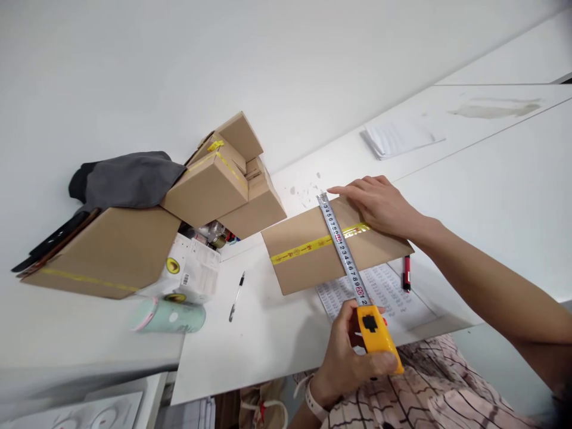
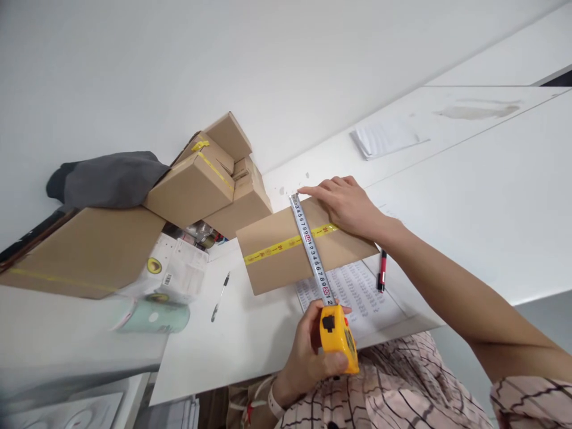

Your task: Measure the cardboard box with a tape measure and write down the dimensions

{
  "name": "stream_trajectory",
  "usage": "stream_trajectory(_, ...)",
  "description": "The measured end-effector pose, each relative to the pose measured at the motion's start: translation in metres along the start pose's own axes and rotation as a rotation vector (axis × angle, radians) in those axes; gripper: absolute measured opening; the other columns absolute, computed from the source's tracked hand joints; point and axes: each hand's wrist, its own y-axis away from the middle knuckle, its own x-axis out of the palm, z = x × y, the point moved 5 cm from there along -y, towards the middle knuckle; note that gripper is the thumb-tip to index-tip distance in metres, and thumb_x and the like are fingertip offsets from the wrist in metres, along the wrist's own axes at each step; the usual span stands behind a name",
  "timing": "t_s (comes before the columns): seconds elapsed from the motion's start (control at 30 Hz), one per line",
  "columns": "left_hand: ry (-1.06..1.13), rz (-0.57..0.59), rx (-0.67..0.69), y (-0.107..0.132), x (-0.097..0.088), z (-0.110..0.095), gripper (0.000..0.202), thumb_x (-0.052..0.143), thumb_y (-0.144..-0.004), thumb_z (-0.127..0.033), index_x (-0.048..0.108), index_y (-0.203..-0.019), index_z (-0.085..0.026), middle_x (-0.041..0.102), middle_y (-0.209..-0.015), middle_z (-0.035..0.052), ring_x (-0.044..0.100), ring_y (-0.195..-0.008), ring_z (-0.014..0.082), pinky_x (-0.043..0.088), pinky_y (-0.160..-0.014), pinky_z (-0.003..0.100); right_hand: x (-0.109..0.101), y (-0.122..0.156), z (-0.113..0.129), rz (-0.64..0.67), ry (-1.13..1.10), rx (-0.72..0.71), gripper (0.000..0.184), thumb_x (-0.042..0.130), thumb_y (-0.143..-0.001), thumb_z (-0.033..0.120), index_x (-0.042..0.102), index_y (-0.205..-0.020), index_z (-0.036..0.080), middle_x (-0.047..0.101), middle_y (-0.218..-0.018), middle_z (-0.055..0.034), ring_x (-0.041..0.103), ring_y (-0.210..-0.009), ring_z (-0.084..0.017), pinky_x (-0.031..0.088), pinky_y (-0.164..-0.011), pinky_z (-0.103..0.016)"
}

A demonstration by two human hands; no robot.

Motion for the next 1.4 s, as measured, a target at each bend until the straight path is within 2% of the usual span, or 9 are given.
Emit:
stream_trajectory(0.13, 0.005, 0.037, -0.018, 0.0, 0.005, 0.004, 0.078, 0.099, -0.047, -0.043, 0.06, -0.111, -0.021, 0.065, -0.124, 0.0099, 0.065, -0.096, 0.0239, 0.056, -0.077, 0.031, 0.004, -0.002, 0.001, 0.029, 0.074, -0.062, 0.055, 0.038, -0.096, 0.015, 0.058, -0.143, 0.036, 0.071, -0.106, -0.0085, 0.056, -0.092, -0.027, 0.037, -0.087, -0.044)
stream_trajectory(0.33, 0.001, 0.092, -0.056, -0.002, 0.016, 0.014, 0.079, 0.099, -0.047, -0.044, 0.06, -0.111, -0.021, 0.065, -0.122, 0.0091, 0.065, -0.095, 0.0214, 0.054, -0.08, 0.031, 0.008, -0.005, -0.001, 0.046, 0.074, -0.07, 0.051, 0.038, -0.098, 0.016, 0.069, -0.132, 0.038, 0.071, -0.111, -0.0082, 0.054, -0.092, -0.026, 0.035, -0.082, -0.042)
stream_trajectory(0.47, -0.025, 0.122, -0.054, -0.007, 0.026, 0.005, 0.084, 0.099, -0.047, -0.04, 0.058, -0.117, -0.021, 0.065, -0.125, 0.0096, 0.064, -0.098, 0.0225, 0.053, -0.083, 0.033, 0.008, -0.004, -0.002, 0.045, 0.064, -0.059, 0.048, 0.041, -0.099, 0.018, 0.069, -0.132, 0.038, 0.07, -0.112, -0.0089, 0.054, -0.092, -0.027, 0.036, -0.083, -0.042)
stream_trajectory(0.63, -0.047, 0.045, 0.072, -0.021, 0.029, -0.022, 0.081, 0.094, -0.058, -0.039, 0.054, -0.127, -0.023, 0.064, -0.125, 0.0081, 0.062, -0.101, 0.0217, 0.05, -0.089, 0.033, 0.007, -0.001, -0.003, 0.002, 0.037, -0.067, 0.048, 0.038, -0.102, 0.021, 0.069, -0.134, 0.038, 0.07, -0.109, -0.0089, 0.054, -0.094, -0.026, 0.037, -0.081, -0.041)
stream_trajectory(0.73, 0.021, 0.002, 0.119, -0.03, 0.028, -0.03, 0.076, 0.092, -0.06, -0.045, 0.055, -0.122, -0.021, 0.064, -0.118, 0.007, 0.061, -0.095, 0.0192, 0.051, -0.084, 0.031, 0.007, 0.001, -0.002, -0.011, 0.021, -0.06, 0.047, 0.035, -0.103, 0.022, 0.07, -0.132, 0.037, 0.07, -0.109, -0.0087, 0.054, -0.094, -0.026, 0.037, -0.081, -0.041)
stream_trajectory(0.83, 0.081, -0.012, 0.133, -0.035, 0.03, -0.029, 0.07, 0.093, -0.06, -0.047, 0.057, -0.114, -0.02, 0.064, -0.114, 0.0068, 0.06, -0.09, 0.0176, 0.052, -0.081, 0.03, 0.007, 0.002, -0.002, -0.024, 0.01, -0.053, 0.05, 0.032, -0.103, 0.019, 0.071, -0.13, 0.036, 0.07, -0.109, -0.0088, 0.054, -0.094, -0.025, 0.036, -0.082, -0.041)
stream_trajectory(1.17, 0.061, -0.024, 0.132, -0.036, 0.031, -0.025, 0.071, 0.093, -0.061, -0.043, 0.059, -0.119, -0.021, 0.067, -0.116, 0.0074, 0.063, -0.096, 0.0195, 0.052, -0.085, 0.03, 0.005, 0.005, -0.001, -0.008, -0.017, -0.039, 0.047, 0.035, -0.104, 0.022, 0.069, -0.131, 0.038, 0.07, -0.109, -0.0081, 0.053, -0.095, -0.026, 0.037, -0.084, -0.042)
stream_trajectory(1.27, 0.031, -0.001, 0.143, -0.025, 0.023, -0.028, 0.077, 0.095, -0.059, -0.042, 0.059, -0.124, -0.021, 0.068, -0.118, 0.0084, 0.064, -0.099, 0.0229, 0.054, -0.087, 0.033, 0.001, 0.005, 0.001, -0.007, -0.048, 0.001, 0.051, 0.029, -0.104, 0.021, 0.062, -0.14, 0.035, 0.069, -0.107, -0.0089, 0.054, -0.095, -0.026, 0.039, -0.085, -0.042)
stream_trajectory(1.4, -0.063, -0.039, 0.265, 0.022, -0.006, -0.045, 0.092, 0.097, -0.053, -0.039, 0.057, -0.134, -0.024, 0.064, -0.133, 0.0124, 0.067, -0.103, 0.0286, 0.059, -0.085, 0.036, -0.005, 0.011, 0.002, -0.04, -0.173, 0.129, 0.052, 0.028, -0.104, 0.026, 0.047, -0.152, 0.028, 0.07, -0.114, -0.0097, 0.057, -0.102, -0.028, 0.044, -0.092, -0.045)
